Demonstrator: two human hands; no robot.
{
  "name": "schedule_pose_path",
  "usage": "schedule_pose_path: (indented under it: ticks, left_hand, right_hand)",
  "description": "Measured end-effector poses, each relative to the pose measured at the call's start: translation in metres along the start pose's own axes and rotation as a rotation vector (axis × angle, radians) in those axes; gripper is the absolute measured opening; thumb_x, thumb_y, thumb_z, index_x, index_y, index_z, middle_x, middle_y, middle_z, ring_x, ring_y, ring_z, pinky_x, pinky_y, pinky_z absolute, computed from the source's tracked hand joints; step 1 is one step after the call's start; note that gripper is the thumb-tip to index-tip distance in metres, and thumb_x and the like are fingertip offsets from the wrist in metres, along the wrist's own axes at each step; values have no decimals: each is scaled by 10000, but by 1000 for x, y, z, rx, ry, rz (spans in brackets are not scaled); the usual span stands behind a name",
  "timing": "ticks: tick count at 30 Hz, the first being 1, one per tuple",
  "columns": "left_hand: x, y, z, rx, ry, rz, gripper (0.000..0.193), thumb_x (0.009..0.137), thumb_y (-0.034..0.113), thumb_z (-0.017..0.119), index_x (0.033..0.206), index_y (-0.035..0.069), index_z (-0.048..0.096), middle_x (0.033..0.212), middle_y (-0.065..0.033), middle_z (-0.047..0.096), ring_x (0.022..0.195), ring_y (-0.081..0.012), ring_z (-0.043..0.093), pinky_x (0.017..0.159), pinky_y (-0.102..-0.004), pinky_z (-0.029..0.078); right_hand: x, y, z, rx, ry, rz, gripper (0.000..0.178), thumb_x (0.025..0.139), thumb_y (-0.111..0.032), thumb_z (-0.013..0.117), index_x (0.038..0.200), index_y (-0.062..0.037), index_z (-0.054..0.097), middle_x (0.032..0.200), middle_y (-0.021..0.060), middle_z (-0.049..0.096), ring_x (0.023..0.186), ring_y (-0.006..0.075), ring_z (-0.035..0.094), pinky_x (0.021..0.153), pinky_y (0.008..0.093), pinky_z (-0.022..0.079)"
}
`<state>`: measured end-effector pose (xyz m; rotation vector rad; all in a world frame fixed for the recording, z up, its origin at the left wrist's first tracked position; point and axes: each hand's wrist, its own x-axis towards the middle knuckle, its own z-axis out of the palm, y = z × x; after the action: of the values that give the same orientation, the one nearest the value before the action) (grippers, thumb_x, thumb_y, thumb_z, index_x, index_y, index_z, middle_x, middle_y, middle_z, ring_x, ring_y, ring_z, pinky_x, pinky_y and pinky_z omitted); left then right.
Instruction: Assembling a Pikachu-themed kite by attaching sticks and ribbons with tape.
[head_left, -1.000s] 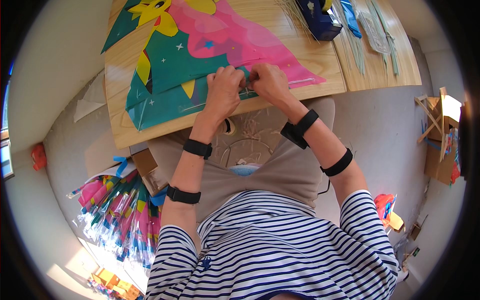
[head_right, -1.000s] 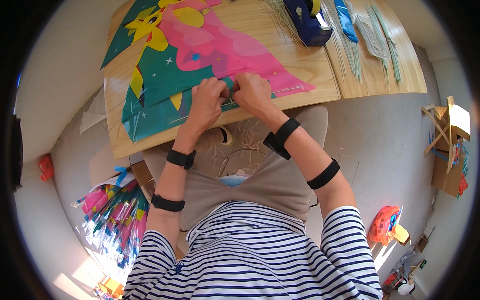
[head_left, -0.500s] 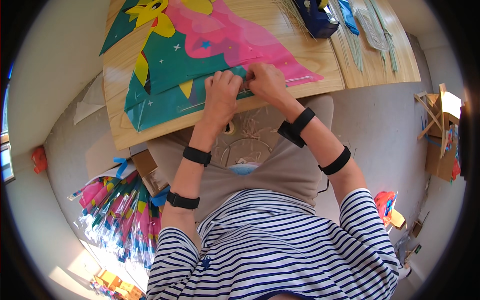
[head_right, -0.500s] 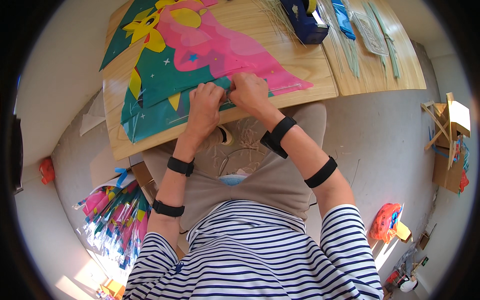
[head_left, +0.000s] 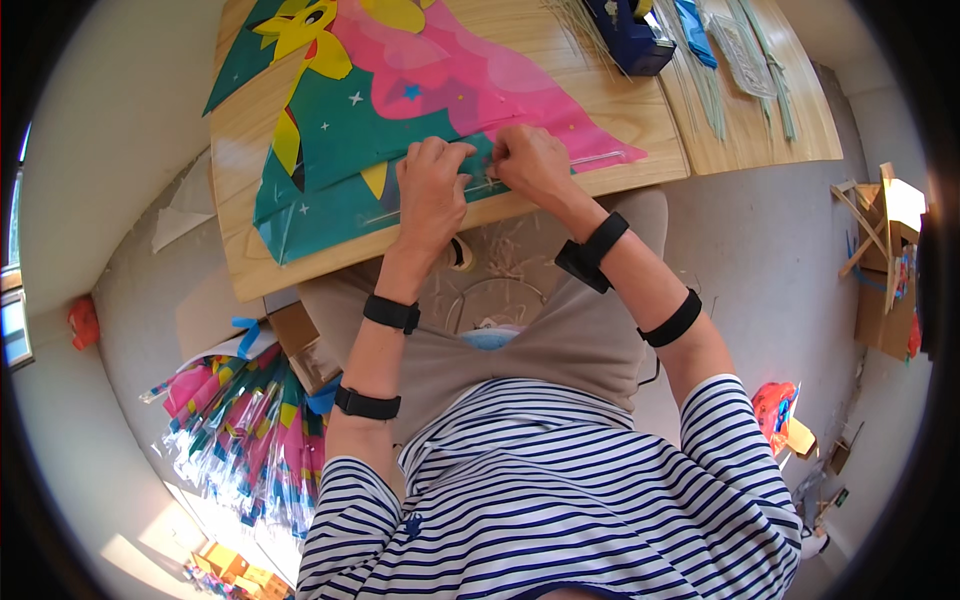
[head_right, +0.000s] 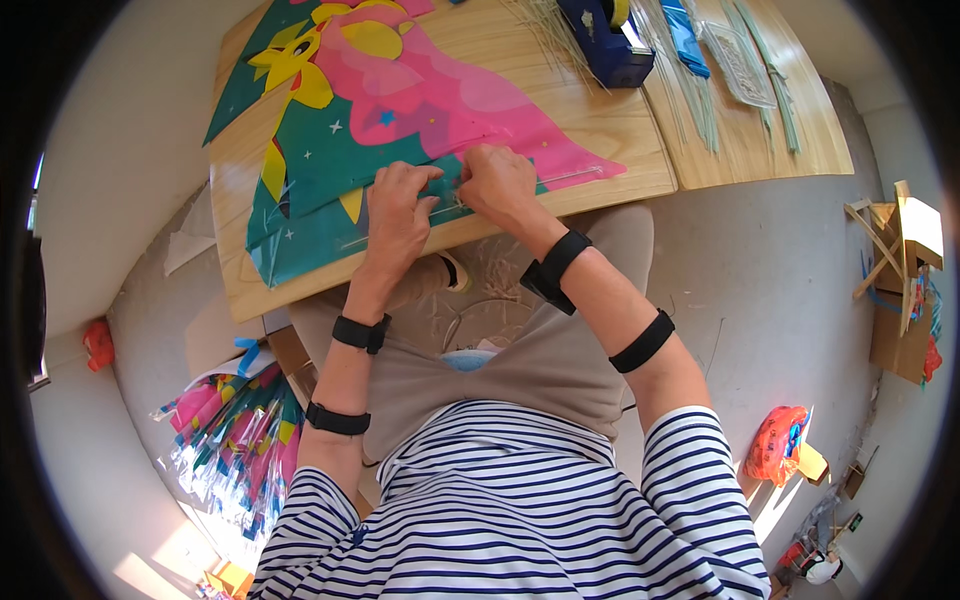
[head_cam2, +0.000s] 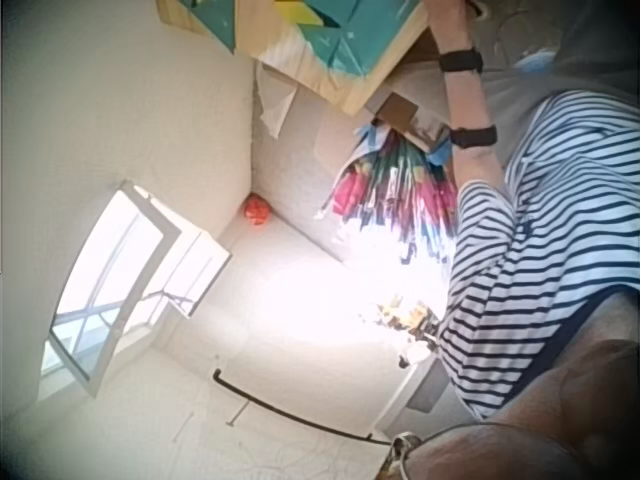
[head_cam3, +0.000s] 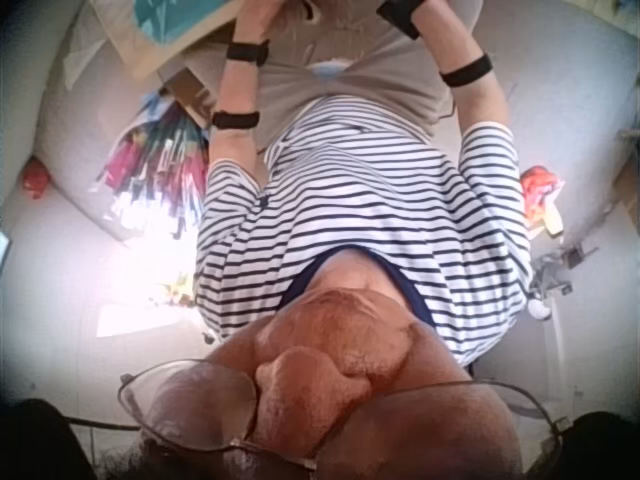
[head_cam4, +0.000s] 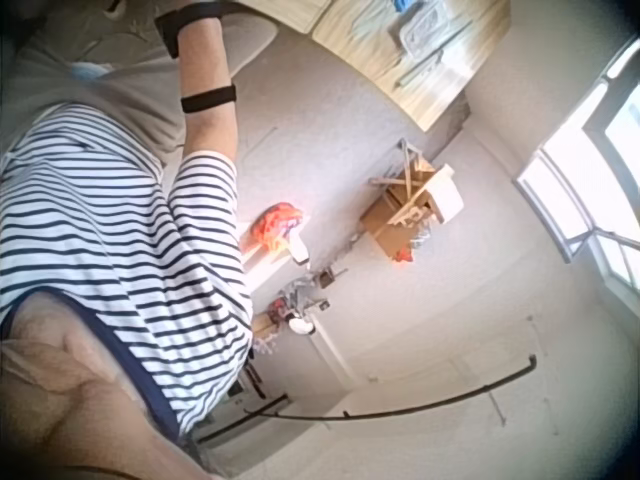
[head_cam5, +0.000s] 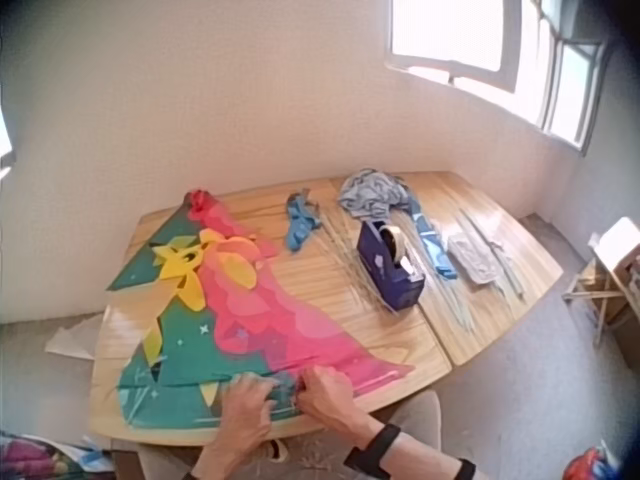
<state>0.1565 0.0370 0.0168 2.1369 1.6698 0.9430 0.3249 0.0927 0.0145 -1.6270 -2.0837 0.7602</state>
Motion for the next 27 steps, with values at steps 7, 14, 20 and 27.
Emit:
schedule_pose_path:
  ticks: [7, 14, 20, 27]
  left_hand:
    - [5, 0, 14, 28, -77, -34, 181, 750, 23, 732, 884, 119, 656, 931, -62, 534, 995, -288, 535, 864, -453, 379]
    - [-1, 1, 15, 100, -17, 98, 145, 755, 22, 680, 842, 95, 588, 904, -65, 543, 937, -297, 535, 851, -429, 381]
    - [-8, 12, 16, 242, 63, 226, 119, 758, 26, 637, 840, 87, 574, 887, -75, 519, 920, -281, 529, 871, -419, 382]
    - [-14, 15, 16, 259, 85, 219, 119, 752, 35, 637, 839, 80, 570, 881, -79, 519, 903, -284, 521, 867, -414, 382]
  right_hand:
    - [-1, 1, 2, -1, 14, 4, 76, 659, -121, 701, 722, -78, 706, 784, 169, 705, 816, 389, 686, 687, 490, 525]
    - [-1, 0, 4, -7, 47, -15, 55, 677, -124, 679, 698, -79, 702, 782, 176, 704, 813, 390, 686, 681, 495, 522]
    - [-1, -2, 3, -20, 62, -26, 62, 677, -99, 658, 701, -62, 701, 761, 200, 694, 784, 407, 685, 670, 500, 524]
    - [2, -2, 4, -77, -2, 49, 154, 665, -160, 811, 752, -84, 708, 783, 140, 714, 839, 363, 692, 699, 467, 519]
